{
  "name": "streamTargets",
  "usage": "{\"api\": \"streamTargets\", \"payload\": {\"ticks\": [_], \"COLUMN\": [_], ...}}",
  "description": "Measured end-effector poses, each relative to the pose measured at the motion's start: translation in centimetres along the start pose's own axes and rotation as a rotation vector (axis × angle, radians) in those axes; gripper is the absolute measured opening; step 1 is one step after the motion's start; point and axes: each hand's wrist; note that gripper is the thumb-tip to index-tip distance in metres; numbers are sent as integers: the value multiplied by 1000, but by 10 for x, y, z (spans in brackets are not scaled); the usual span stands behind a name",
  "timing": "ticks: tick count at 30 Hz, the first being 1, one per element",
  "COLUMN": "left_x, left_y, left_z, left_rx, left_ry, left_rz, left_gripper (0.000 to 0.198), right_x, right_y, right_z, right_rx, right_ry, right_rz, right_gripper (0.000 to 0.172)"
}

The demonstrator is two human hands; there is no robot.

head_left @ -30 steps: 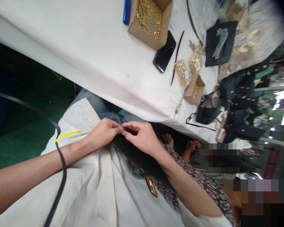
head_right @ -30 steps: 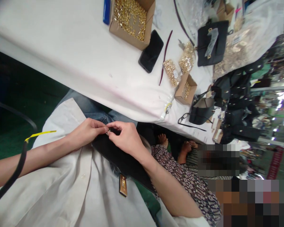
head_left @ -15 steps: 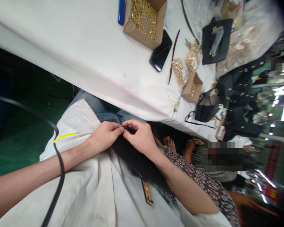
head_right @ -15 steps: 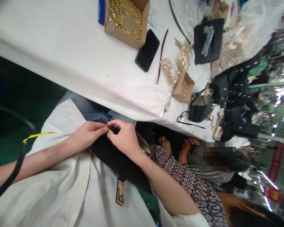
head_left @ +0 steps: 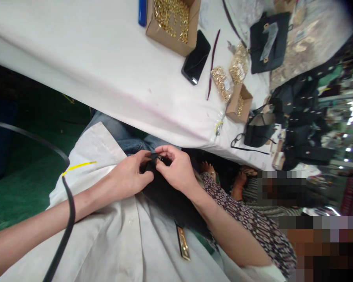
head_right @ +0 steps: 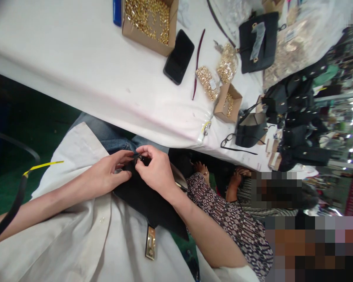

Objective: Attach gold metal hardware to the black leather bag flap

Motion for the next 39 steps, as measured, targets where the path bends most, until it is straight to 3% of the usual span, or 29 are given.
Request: {"api": "streamTargets", "payload": {"ticks": [11, 22, 33, 39], "left_x": [-6, -5, -4, -3], "left_y": [1, 0, 4, 4], "left_z": [-5, -22, -31, -37], "left_rx": [-114, -103, -88, -87], "left_ry": [-5, 14, -15, -36], "left_rz": [-166, 93, 168, 153], "left_gripper": [57, 34, 27, 28], "right_x": [-1, -7, -4, -5], "right_y": [-5, -2, 2, 0], "right_z": [1, -4, -2, 1], "right_rx": [-11, -63, -150, -141], "right_ry": [-78, -22, -70, -62], "right_rz": [91, -55, 13, -36], "right_gripper": [32, 27, 14, 28]}}
Point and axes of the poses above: each hand's wrist, its own z-axis away from the middle knuckle, its own y-axis out of the palm, x = y × z
